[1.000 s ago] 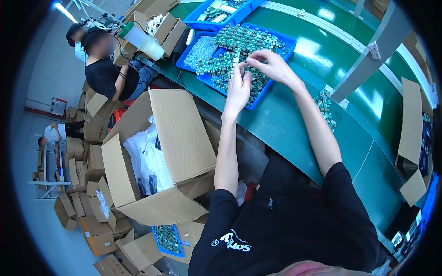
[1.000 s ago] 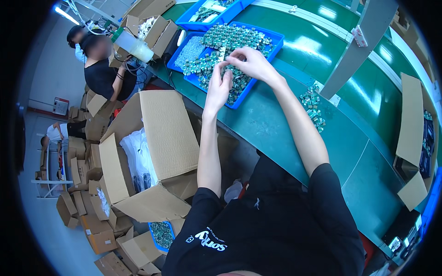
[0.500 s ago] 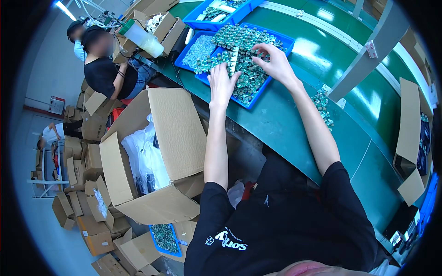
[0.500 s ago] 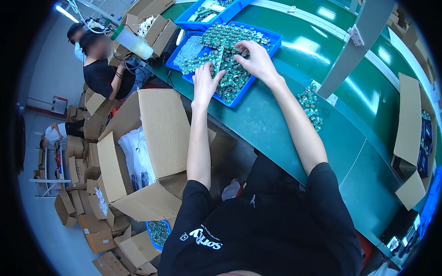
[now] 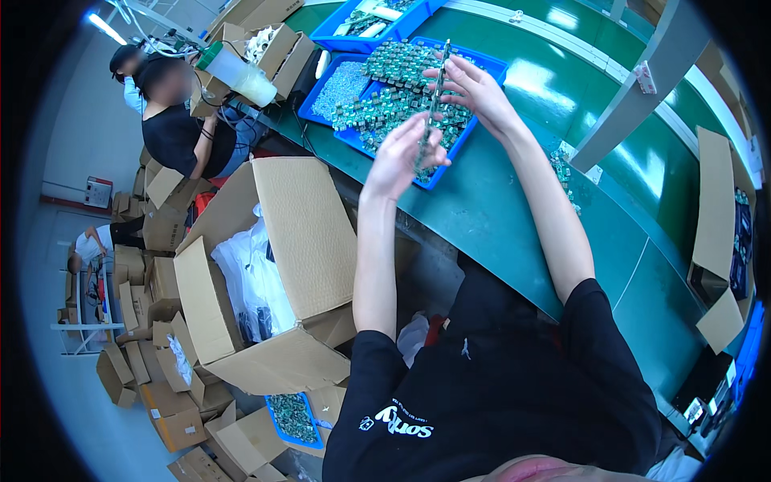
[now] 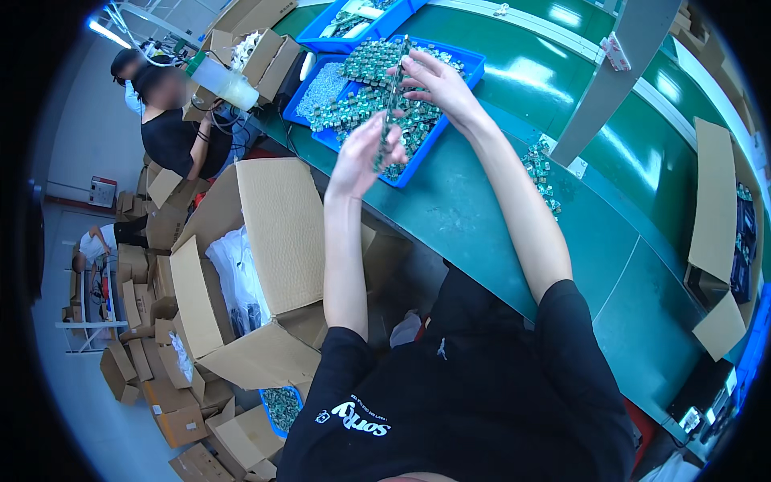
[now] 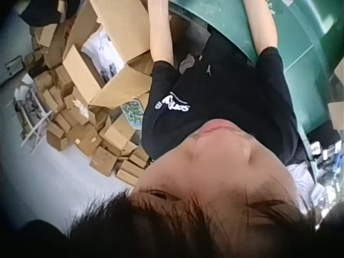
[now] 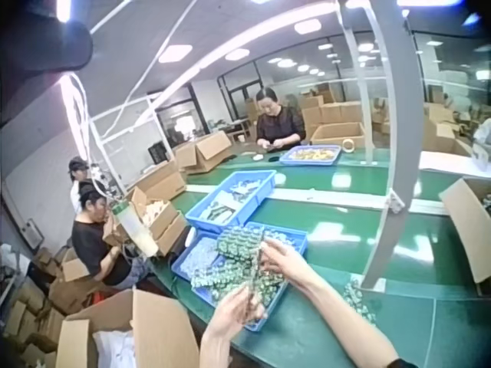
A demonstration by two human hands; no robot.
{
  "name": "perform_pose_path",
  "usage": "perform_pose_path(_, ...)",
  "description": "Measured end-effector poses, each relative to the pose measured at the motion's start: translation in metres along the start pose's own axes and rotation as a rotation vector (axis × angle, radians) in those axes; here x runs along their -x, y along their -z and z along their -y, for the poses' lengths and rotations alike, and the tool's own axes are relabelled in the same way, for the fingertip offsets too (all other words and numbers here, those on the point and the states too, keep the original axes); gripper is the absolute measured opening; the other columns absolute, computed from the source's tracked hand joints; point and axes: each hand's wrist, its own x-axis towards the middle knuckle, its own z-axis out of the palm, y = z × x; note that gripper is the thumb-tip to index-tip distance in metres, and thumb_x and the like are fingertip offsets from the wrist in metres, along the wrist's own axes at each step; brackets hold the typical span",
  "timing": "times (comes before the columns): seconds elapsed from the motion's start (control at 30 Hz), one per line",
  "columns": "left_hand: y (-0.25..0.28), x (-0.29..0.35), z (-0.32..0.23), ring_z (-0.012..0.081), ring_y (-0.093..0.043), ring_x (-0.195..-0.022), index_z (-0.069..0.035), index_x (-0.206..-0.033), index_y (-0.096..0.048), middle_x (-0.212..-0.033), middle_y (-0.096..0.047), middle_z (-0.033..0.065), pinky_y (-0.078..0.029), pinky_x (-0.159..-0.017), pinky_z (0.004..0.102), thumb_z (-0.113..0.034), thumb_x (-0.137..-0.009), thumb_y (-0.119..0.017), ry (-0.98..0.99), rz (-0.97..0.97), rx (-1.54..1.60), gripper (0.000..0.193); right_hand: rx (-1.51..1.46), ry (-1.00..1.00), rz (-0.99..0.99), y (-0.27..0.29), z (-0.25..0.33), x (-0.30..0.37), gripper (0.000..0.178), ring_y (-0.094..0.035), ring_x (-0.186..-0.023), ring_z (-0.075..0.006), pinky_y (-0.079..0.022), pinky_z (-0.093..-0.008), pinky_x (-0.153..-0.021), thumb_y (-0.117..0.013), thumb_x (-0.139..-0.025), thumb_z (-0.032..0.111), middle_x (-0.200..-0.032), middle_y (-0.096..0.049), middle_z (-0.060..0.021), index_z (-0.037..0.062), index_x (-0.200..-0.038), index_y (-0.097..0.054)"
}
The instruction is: Assembling circuit boards into housings and packaging them into boxes on a production line.
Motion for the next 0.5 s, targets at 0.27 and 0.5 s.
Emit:
perform_pose_path(0.27, -0.039, -0.006, 0.003, 0.0167, -0.064, -0.07, 0.004, -0.125, -0.049, -0.087, -0.063, 0.0085, -0.054, -0.067, 0.0294, -0.026, -0.102, -0.052, 0.016, -0.101, -0.061, 0.038, 0.246, -0.037, 0.024, -0.001, 0.005, 0.008, 0.042, -0.064, -0.084, -0.0092, -0.052, -0.0264, -0.077, -0.073, -0.089, 0.032, -0.097, -0.07, -0.0041, 0.0044, -0.119, -0.062)
perform_pose_path(0.5, -0.023, -0.014, -0.001, 0.0083, -0.054, -0.058, 0.002, -0.117, -0.055, -0.069, -0.058, 0.002, -0.046, -0.057, 0.0237, -0.022, -0.102, -0.052, -0.152, -0.241, -0.662, 0.029, 0.35, 0.133, 0.06, -0.01, 0.005, 0.008, 0.034, -0.064, -0.079, -0.0091, -0.051, -0.0257, -0.076, -0.072, -0.089, 0.029, -0.092, -0.07, -0.0046, 0.0036, -0.11, -0.065)
